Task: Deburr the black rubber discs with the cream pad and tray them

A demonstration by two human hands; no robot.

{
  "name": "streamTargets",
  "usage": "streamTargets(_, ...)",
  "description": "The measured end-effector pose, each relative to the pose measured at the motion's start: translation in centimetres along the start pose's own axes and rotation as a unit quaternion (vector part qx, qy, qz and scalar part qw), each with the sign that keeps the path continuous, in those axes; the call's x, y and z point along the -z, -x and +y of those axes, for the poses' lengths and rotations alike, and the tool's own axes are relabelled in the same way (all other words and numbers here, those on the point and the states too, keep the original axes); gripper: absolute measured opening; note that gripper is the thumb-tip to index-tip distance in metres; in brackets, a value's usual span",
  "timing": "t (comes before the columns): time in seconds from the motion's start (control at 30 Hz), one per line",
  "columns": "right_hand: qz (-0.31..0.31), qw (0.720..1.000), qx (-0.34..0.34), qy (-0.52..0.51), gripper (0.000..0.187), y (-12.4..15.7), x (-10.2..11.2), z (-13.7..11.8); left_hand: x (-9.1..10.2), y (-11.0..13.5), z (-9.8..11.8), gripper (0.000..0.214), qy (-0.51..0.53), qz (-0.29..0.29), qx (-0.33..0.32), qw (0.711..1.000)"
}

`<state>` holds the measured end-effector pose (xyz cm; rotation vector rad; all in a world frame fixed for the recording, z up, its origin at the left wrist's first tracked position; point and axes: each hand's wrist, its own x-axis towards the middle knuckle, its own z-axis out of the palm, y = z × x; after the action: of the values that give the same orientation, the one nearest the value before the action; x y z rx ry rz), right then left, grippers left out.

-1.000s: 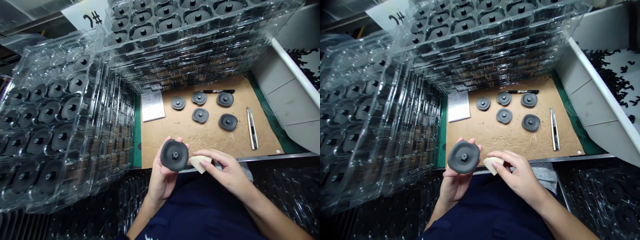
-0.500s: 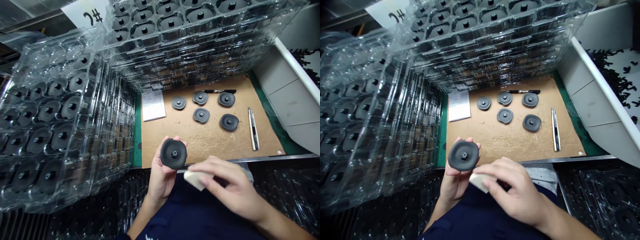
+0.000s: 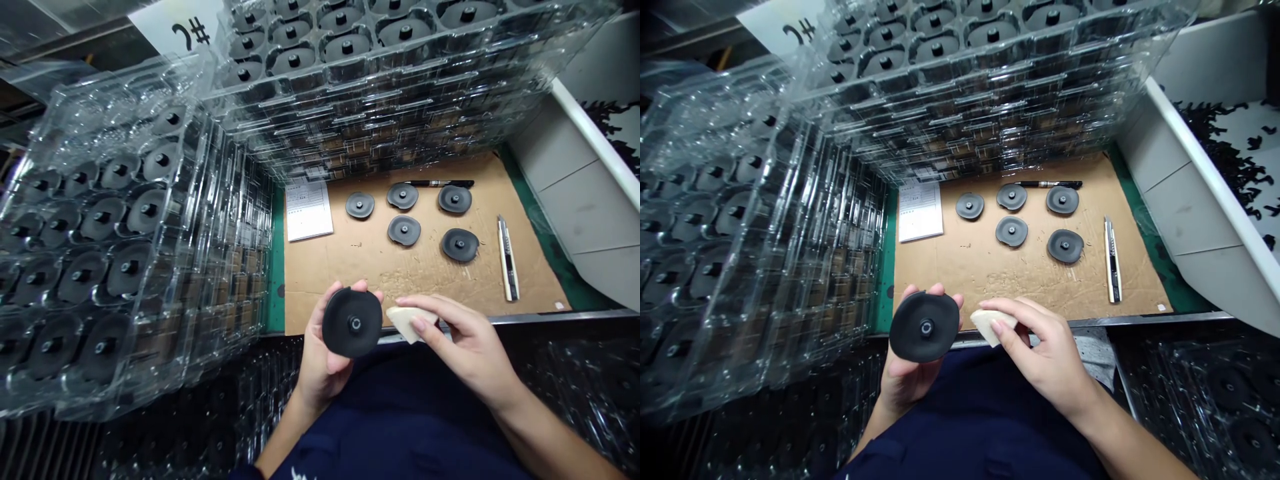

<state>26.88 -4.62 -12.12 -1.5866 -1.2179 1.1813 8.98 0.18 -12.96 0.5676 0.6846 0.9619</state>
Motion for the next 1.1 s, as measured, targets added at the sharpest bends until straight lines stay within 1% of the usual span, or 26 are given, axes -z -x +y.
streamTargets(0.23,0.0,1.0,-0.001,-0.002,0.022,0.1,-0.3,0.4,-0.7,0.3,0.2,0.057,0.011,0.005,0.01,1.0)
streamTargets(0.33,0.03,0.999,0.026,0.024,0.023,0.2,0.0,0.0,-0.4,0.1,-0.1,0.059,0.021,-0.016,0.0,1.0)
streamTargets(0.4,0.076,0.993,0.076,0.051,0.026,0.1,0.2,-0.9,-0.2,-0.1,-0.4,0.062,0.02,-0.017,-0.002,1.0)
streamTargets(0.47,0.113,0.976,0.169,0.082,0.034,-0.1,0.0,-2.0,-0.2,-0.2,-0.6,0.063,0.009,-0.002,0.001,1.0)
streamTargets(0.53,0.107,0.951,0.268,0.112,0.039,-0.5,-0.4,-3.2,-0.3,-0.3,-0.9,0.064,0.001,0.018,0.015,1.0)
streamTargets(0.57,0.088,0.943,0.294,0.127,0.038,-0.8,-0.6,-3.6,-0.4,-0.3,-0.9,0.065,0.0,0.029,0.024,0.999)
streamTargets(0.6,0.056,0.942,0.299,0.144,0.035,-1.1,-0.9,-3.9,-0.4,-0.3,-1.0,0.065,0.001,0.041,0.034,0.999)
streamTargets(0.67,-0.015,0.949,0.262,0.175,0.03,-1.7,-1.3,-4.3,-0.4,-0.2,-1.2,0.067,0.006,0.061,0.051,0.997)
streamTargets(0.7,-0.038,0.952,0.242,0.184,0.028,-2.0,-1.5,-4.4,-0.4,-0.2,-1.2,0.068,0.008,0.068,0.056,0.996)
streamTargets(0.73,-0.045,0.953,0.234,0.185,0.028,-2.3,-1.7,-4.4,-0.4,-0.1,-1.3,0.067,0.011,0.073,0.059,0.995)
streamTargets(0.77,-0.031,0.954,0.237,0.178,0.028,-2.5,-1.8,-4.3,-0.3,-0.1,-1.4,0.065,0.013,0.076,0.059,0.995)
streamTargets(0.83,0.024,0.957,0.246,0.15,0.029,-2.5,-2.0,-4.0,-0.4,-0.2,-1.5,0.061,0.018,0.081,0.056,0.995)
streamTargets(0.87,0.034,0.962,0.237,0.13,0.028,-2.3,-1.9,-3.8,-0.4,-0.2,-1.4,0.06,0.021,0.081,0.054,0.995)
streamTargets(0.9,0.023,0.971,0.213,0.108,0.027,-2.0,-1.8,-3.4,-0.5,-0.3,-1.3,0.061,0.025,0.079,0.054,0.995)
streamTargets(0.93,-0.004,0.981,0.179,0.081,0.025,-1.6,-1.5,-3.1,-0.5,-0.4,-1.1,0.063,0.031,0.075,0.056,0.995)
streamTargets(0.97,-0.033,0.989,0.137,0.05,0.023,-1.1,-1.2,-2.6,-0.6,-0.6,-0.9,0.064,0.038,0.068,0.059,0.995)
streamTargets(1.0,-0.047,0.994,0.094,0.019,0.022,-0.7,-0.8,-2.2,-0.6,-0.7,-0.7,0.065,0.044,0.063,0.06,0.995)
streamTargets(1.03,-0.042,0.997,0.059,-0.007,0.021,-0.4,-0.4,-1.8,-0.7,-0.8,-0.6,0.065,0.047,0.061,0.058,0.995)
streamTargets(1.07,-0.023,0.999,0.035,-0.024,0.022,-0.1,0.0,-1.6,-0.7,-0.9,-0.6,0.064,0.049,0.059,0.057,0.995)
streamTargets(1.1,0.003,0.999,0.027,-0.029,0.023,-0.1,0.2,-1.4,-0.8,-0.9,-0.6,0.064,0.049,0.057,0.058,0.995)
